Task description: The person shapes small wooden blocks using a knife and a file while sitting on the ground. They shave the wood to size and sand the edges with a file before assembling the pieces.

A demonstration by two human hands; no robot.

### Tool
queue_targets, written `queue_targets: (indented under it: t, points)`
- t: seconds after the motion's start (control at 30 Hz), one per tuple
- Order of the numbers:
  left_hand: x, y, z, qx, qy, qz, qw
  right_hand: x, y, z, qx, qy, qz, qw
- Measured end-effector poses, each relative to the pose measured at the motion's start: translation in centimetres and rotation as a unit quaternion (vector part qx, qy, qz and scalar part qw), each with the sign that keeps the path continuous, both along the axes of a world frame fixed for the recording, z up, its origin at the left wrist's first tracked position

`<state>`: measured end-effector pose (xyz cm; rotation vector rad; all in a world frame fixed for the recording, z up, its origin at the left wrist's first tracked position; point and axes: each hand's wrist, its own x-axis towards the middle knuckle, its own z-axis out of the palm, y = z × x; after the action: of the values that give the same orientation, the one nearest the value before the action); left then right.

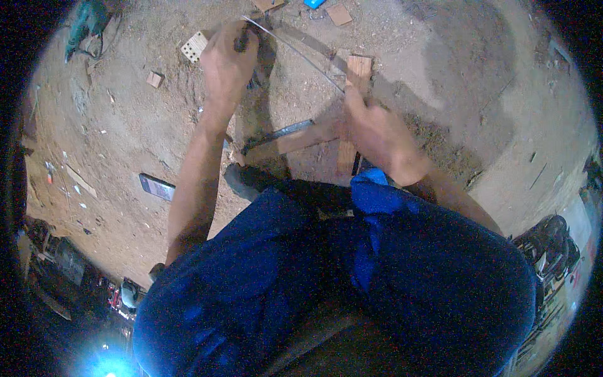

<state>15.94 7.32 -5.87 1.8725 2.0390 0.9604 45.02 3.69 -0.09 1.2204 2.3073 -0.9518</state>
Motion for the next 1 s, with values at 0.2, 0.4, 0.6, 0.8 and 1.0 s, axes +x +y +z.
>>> queue_targets:
  t: [0.2,0.4,0.6,0.8,1.0]
  points:
    - [0.3,0.4,-0.7,0.046,-0.002,-0.009,0.999,-0.8,0.0,1.9,-0.025,0.012,-0.052,0.998]
    - [0.0,0.2,-0.6,0.025,-0.006,0.006,1.0,-0.6,0.4,2.6,-0.05,-0.049,-0.039,0.997]
    - [-0.2,-0.3,-0.6,0.021,0.013,-0.025,0.999,-0.8,0.8,3.2,-0.022,0.063,-0.074,0.995]
    - [0.1,0.2,-0.2,0.055,0.038,-0.029,0.997,-1.1,0.7,3.6,0.003,0.003,-0.056,0.998]
    - [-0.5,-0.1,-1.3,0.071,0.035,-0.028,0.996,-1.2,1.0,3.9,-0.019,0.029,-0.056,0.998]
